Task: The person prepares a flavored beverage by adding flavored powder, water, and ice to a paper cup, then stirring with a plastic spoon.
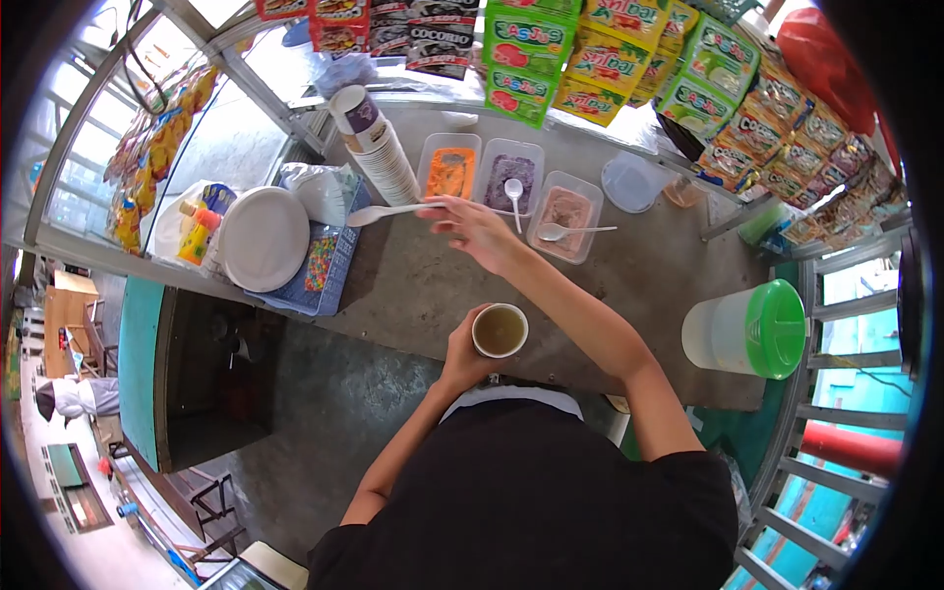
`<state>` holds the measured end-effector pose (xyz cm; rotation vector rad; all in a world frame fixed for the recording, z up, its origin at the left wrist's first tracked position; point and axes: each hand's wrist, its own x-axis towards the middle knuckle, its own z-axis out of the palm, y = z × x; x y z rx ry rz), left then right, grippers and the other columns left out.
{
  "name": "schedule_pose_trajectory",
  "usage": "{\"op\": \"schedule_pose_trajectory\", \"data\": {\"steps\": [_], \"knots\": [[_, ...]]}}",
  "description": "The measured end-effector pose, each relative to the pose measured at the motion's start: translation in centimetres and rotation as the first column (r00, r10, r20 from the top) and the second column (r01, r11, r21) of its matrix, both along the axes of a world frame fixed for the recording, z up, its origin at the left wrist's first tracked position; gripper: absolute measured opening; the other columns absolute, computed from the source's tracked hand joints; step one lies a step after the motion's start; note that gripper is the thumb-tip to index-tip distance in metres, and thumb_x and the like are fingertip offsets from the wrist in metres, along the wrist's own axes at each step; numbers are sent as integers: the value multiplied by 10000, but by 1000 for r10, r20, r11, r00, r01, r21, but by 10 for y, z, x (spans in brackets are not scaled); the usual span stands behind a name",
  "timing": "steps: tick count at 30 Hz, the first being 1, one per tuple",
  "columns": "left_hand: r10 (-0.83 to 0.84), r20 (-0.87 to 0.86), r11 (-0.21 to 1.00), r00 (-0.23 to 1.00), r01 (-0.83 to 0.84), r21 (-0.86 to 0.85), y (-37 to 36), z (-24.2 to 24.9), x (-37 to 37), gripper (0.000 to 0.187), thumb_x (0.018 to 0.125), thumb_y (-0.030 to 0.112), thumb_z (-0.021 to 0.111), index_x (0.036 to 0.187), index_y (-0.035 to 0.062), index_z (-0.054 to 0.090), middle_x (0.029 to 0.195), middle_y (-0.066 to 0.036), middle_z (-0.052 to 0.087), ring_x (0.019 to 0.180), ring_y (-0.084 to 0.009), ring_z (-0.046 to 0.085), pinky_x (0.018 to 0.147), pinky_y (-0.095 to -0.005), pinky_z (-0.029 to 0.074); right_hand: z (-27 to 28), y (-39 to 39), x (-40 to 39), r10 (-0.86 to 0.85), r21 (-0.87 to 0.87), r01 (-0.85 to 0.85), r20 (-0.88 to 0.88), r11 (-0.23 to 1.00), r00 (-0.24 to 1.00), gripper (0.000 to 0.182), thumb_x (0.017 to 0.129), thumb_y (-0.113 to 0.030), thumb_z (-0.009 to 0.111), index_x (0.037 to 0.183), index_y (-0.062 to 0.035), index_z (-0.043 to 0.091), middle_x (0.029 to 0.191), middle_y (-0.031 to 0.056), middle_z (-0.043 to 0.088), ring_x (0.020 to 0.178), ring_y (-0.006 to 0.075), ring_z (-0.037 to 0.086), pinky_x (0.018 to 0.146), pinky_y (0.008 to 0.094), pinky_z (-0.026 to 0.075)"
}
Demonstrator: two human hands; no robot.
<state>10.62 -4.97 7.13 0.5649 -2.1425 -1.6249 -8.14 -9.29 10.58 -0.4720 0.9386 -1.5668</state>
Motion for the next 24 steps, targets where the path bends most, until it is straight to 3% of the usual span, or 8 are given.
{"op": "schedule_pose_trajectory", "data": {"steps": [4,8,10,12,14,18,21,24], "knots": [[43,20,999,999,-43,-4,1,1,10,681,638,112,876,1227,32,544,1139,-115,653,1046,-213,650,898,-330,508,12,-72,42,181,129,-155,-218,979,959,340,1025,-326,444,1219,-110,621,1152,-21,681,869,73,576,622,212,407],[74,12,997,997,-75,21,1,3,14,664,661,137,875,1226,28,543,1134,-112,659,1053,-200,647,903,-331,502,-26,-126,92,166,21,-175,-448,984,879,292,1006,-270,479,1151,-91,658,1012,26,715,811,99,590,610,261,445],[93,4,995,996,-93,27,-1,3,16,655,674,155,876,1221,26,542,1111,-108,675,1040,-187,653,895,-327,504,-15,-118,110,101,6,-174,-834,985,542,241,986,-221,505,1063,-83,687,836,86,691,763,146,599,635,332,478],[100,-1,995,995,-99,33,-1,6,15,649,683,156,871,1226,23,540,1113,-111,675,1047,-199,653,896,-331,502,-16,-108,123,17,-67,-137,-843,988,538,216,969,-221,534,992,-79,696,730,128,632,716,218,603,649,374,478],[94,9,995,996,-94,41,-1,8,16,640,690,144,859,1231,22,540,1129,-115,663,1067,-213,645,903,-336,495,-20,-99,128,-292,-341,-101,-897,935,332,228,956,-244,559,949,-65,700,708,139,629,668,288,596,640,394,466],[80,19,996,997,-81,41,0,4,15,631,695,133,846,1235,22,539,1145,-119,655,1084,-223,638,910,-339,487,-10,-89,120,-344,-370,-7,-869,929,356,229,937,-271,587,945,-76,709,708,136,633,650,308,596,620,395,461],[46,1,996,999,-46,82,0,1,12,624,693,130,848,1227,23,544,1155,-117,654,1083,-219,639,910,-340,488,-1,-90,109,-244,-227,90,-907,970,343,238,936,-272,586,900,-79,721,665,116,630,628,295,604,591,400,461],[29,-14,995,999,-28,95,2,1,8,616,690,131,852,1216,18,551,1151,-118,657,1077,-217,641,905,-339,492,5,-89,102,-174,-125,141,-892,982,418,283,915,-265,591,763,-46,686,671,168,629,655,365,628,591,459,471]]}}
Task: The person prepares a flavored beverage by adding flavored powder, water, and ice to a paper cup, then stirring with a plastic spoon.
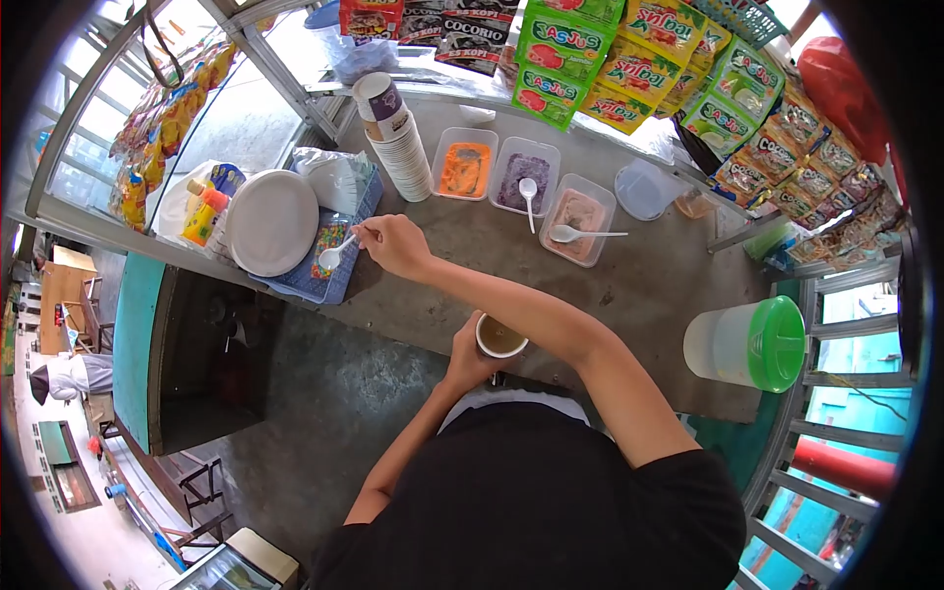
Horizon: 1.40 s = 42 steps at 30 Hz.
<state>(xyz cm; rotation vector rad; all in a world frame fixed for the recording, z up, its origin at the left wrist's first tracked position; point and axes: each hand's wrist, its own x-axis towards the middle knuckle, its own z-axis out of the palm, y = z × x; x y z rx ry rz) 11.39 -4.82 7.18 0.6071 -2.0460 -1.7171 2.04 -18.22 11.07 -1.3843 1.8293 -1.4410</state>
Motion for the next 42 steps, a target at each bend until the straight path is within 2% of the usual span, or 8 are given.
{"op": "schedule_pose_trajectory", "data": {"steps": [9,14,22,27,30,31,34,42], "knots": [[-56,12,998,998,56,-12,4,-10,-7,628,667,167,885,1185,12,566,1086,-118,688,1036,-216,659,881,-346,507,8,-7,6,-77,5,77,161,997,984,258,915,-223,600,799,-10,689,666,163,645,634,314,656,587,396,487],[-40,22,999,999,40,-18,5,-5,-6,662,654,166,891,1206,20,555,1097,-114,684,1037,-212,658,891,-343,506,-34,-11,-17,87,-22,-91,577,996,812,200,949,-88,526,967,24,690,820,83,723,751,119,674,667,270,524],[10,-18,995,1000,-12,-96,4,-10,5,684,649,155,892,1226,25,548,1125,-113,666,1055,-193,645,911,-334,507,-1,11,-59,158,2,-257,784,966,601,208,973,-163,569,1086,-17,665,933,68,714,792,96,623,702,236,491],[102,-5,992,995,-102,-78,1,-17,5,615,660,133,862,1191,19,574,1129,-125,656,1045,-231,653,893,-337,509,66,9,-101,366,-389,-74,764,918,532,157,902,-181,680,910,-26,708,812,18,664,732,65,577,604,211,407],[124,-9,990,992,-124,-74,-2,-27,-2,603,664,136,857,1185,19,577,1115,-134,663,1040,-245,656,894,-341,508,115,-1,-126,282,-412,9,639,911,715,210,883,-214,705,889,-4,724,731,-26,583,680,67,510,641,212,412],[122,-9,990,993,-122,-73,-3,-32,-5,603,664,136,857,1185,19,577,1115,-134,663,1040,-245,656,894,-341,508,135,1,-130,208,-359,-9,522,933,827,308,908,-319,676,980,-20,700,979,49,687,978,110,615,814,232,432],[131,-1,981,991,-129,-146,-4,-46,-15,630,662,141,873,1194,15,561,1106,-123,673,1020,-209,658,894,-331,514,151,-27,-151,168,-337,-104,165,936,972,305,952,-300,611,1059,-20,669,995,55,702,1006,168,650,819,367,520],[99,-66,988,993,-106,-115,2,-47,-38,628,664,106,847,1216,24,557,1139,-136,652,1045,-256,648,896,-348,505,131,-77,-136,-130,-55,122,-616,991,777,755,719,-557,769,1150,36,591,1201,260,527,1077,406,611,848,460,548]]}}
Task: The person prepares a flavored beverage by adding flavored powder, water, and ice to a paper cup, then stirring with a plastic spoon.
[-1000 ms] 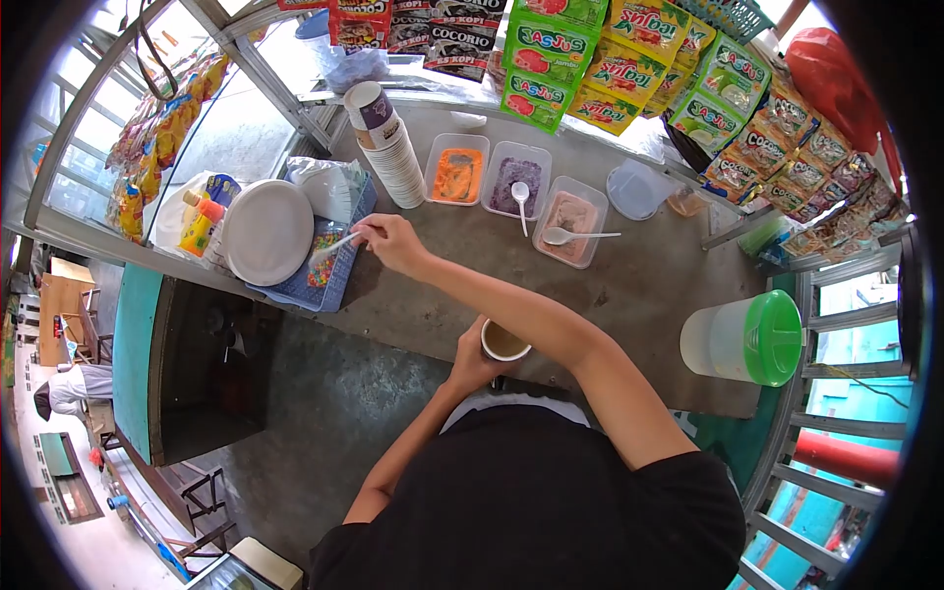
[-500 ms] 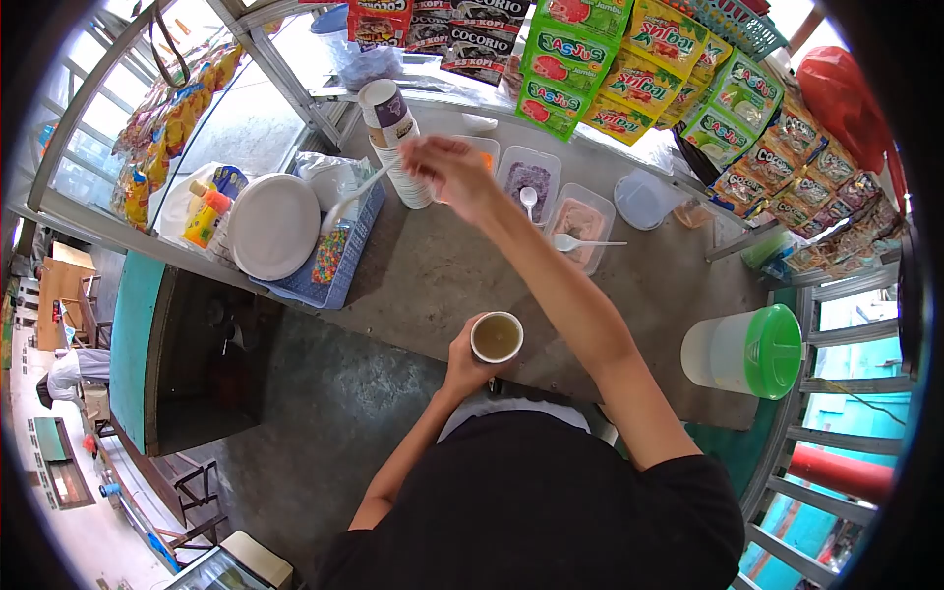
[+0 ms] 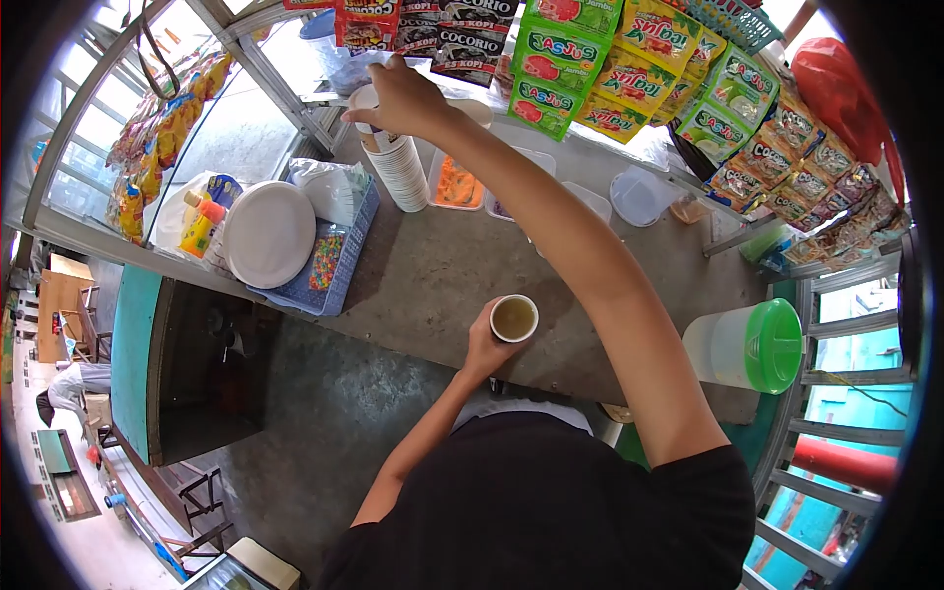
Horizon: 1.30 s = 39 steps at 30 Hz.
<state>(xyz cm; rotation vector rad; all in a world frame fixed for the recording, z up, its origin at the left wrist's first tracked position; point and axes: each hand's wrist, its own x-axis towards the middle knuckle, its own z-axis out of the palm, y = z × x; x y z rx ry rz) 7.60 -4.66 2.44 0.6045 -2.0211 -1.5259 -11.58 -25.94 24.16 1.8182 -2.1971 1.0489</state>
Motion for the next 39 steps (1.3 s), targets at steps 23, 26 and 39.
{"op": "schedule_pose_trajectory", "data": {"steps": [23,26,39], "knots": [[488,-254,812,835,-541,-219,-175,38,-10,775,765,193,818,1384,10,387,1406,-138,384,1320,-276,387,1071,-446,358,6,-12,-5,34,73,-24,-146,997,989,575,657,-444,824,962,18,669,979,206,659,918,331,671,785,413,557],[527,-283,776,801,-590,-223,-221,69,-44,822,741,259,850,1382,11,400,1406,-142,402,1339,-246,381,1070,-439,368,-4,-18,-6,64,103,-48,-158,994,985,613,701,-497,776,1015,12,642,947,206,661,883,335,682,753,428,552],[314,-341,895,886,-396,-207,-280,81,-75,705,694,139,881,1260,-39,502,1194,-108,604,1107,-189,591,998,-333,441,-9,-26,-32,296,10,-307,-294,952,909,606,752,-614,649,846,-16,651,605,173,625,590,343,652,564,445,519]]}}
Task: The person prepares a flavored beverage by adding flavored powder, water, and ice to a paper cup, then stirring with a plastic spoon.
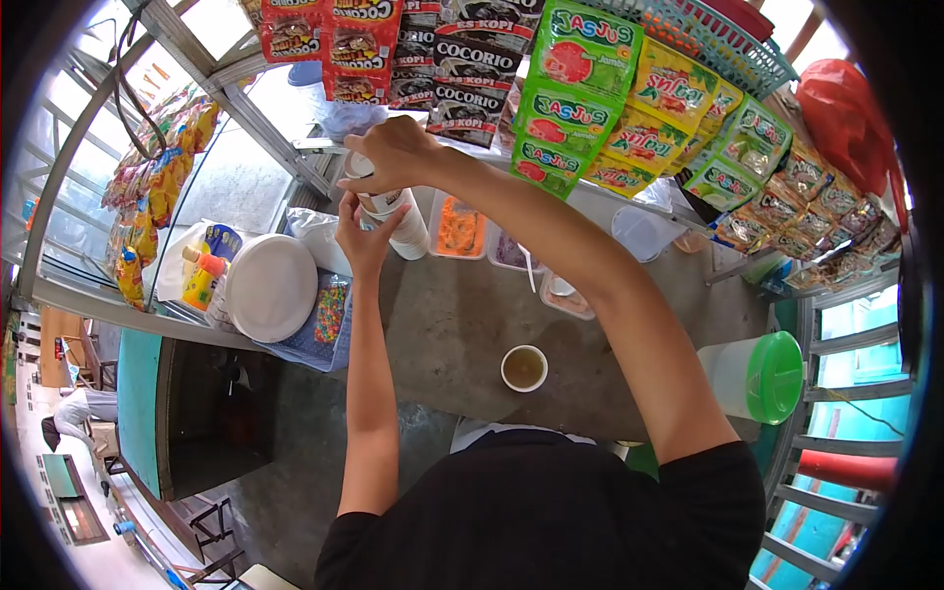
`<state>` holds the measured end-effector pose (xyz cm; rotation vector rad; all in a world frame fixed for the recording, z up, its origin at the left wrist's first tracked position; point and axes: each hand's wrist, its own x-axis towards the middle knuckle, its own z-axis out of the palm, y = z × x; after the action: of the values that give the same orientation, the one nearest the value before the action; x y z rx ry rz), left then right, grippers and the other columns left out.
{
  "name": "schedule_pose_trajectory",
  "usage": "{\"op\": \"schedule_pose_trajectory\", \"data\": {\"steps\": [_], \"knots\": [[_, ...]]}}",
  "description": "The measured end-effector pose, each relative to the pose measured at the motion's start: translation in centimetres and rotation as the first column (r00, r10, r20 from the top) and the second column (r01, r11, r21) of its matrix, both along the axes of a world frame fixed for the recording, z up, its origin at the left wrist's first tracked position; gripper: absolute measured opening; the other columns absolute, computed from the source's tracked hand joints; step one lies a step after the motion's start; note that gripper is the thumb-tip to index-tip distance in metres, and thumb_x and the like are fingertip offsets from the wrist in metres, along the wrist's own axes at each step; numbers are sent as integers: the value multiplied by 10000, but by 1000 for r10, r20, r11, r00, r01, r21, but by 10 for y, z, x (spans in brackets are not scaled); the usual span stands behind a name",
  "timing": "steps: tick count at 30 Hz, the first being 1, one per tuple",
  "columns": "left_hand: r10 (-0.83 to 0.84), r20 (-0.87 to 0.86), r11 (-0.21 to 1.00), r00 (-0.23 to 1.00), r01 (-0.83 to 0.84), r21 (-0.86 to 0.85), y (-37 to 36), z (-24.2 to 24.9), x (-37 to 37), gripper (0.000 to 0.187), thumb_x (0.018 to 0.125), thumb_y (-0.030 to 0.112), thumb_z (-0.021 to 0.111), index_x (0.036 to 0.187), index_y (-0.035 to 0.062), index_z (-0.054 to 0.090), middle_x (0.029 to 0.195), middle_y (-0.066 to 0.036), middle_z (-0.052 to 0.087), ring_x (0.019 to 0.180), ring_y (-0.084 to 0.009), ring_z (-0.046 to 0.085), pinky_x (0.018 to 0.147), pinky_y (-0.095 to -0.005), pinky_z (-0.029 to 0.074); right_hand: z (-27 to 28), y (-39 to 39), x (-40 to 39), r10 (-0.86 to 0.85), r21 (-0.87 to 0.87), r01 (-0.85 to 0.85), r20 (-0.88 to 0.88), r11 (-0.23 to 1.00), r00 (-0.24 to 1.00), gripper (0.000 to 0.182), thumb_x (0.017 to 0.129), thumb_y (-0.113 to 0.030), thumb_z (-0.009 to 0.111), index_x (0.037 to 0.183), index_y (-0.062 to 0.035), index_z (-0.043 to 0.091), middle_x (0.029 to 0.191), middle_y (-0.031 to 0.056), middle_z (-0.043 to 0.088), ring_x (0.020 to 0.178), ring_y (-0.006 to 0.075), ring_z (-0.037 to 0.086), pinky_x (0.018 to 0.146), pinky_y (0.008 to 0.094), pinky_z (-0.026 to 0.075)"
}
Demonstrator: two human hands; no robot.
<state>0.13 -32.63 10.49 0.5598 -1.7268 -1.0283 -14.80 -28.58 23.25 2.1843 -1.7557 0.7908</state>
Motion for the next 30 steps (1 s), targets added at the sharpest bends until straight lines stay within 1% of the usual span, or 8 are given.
{"op": "schedule_pose_trajectory", "data": {"steps": [3,12,14,15,18,20,23,30], "knots": [[-12,57,1000,998,13,-9,-5,3,4,718,649,160,908,1226,-41,532,1163,-102,617,1095,-179,588,994,-353,450,2,-1,-4,3,102,-4,13,995,1000,620,749,-627,648,852,-15,651,596,171,618,573,342,643,547,438,508],[-196,16,980,980,195,49,-15,4,8,637,688,115,864,1211,-10,521,1139,-90,618,1059,-174,604,940,-324,468,3,-4,-6,116,29,-118,80,993,990,604,725,-636,666,873,-50,677,630,159,643,598,334,658,576,431,514],[-267,-89,941,960,279,193,-16,-8,7,579,735,108,819,1212,-6,511,1122,-86,609,1023,-166,608,902,-309,478,2,-4,4,72,70,-77,71,995,995,611,705,-617,700,918,-46,665,686,152,668,652,331,681,612,426,527],[-265,-89,941,960,278,193,-18,-15,7,579,735,108,819,1212,-6,511,1122,-86,609,1023,-166,608,902,-309,478,2,-1,5,73,70,-78,70,994,995,611,705,-617,700,918,-46,665,686,152,668,652,331,681,612,426,527],[-203,-8,970,979,202,136,-23,-26,6,547,756,129,788,1200,-4,499,1092,-83,608,989,-160,608,854,-292,482,-4,14,2,20,116,-48,233,992,972,806,645,-583,763,1197,-52,510,990,170,661,868,343,673,718,452,515],[-163,-55,987,985,164,0,-16,-23,-4,550,728,151,793,1163,-3,494,1042,-89,619,948,-162,611,814,-297,488,-24,22,4,-52,152,5,310,988,949,828,634,-577,770,1210,-49,496,1026,179,645,896,353,667,736,453,515],[-111,-93,993,990,107,-42,-12,-21,-18,568,697,170,803,1140,0,491,1002,-99,631,925,-172,617,791,-307,497,-62,22,1,-159,168,101,381,981,911,856,611,-561,783,1224,-47,480,1093,190,610,951,373,650,770,463,515],[-40,-110,999,993,38,-22,-11,-23,-22,671,652,269,851,1150,3,489,1010,-99,630,923,-177,606,813,-330,492,-70,24,8,-212,224,112,497,968,842,847,580,-502,809,1191,4,512,1134,176,589,1052,361,600,886,452,484]]}}
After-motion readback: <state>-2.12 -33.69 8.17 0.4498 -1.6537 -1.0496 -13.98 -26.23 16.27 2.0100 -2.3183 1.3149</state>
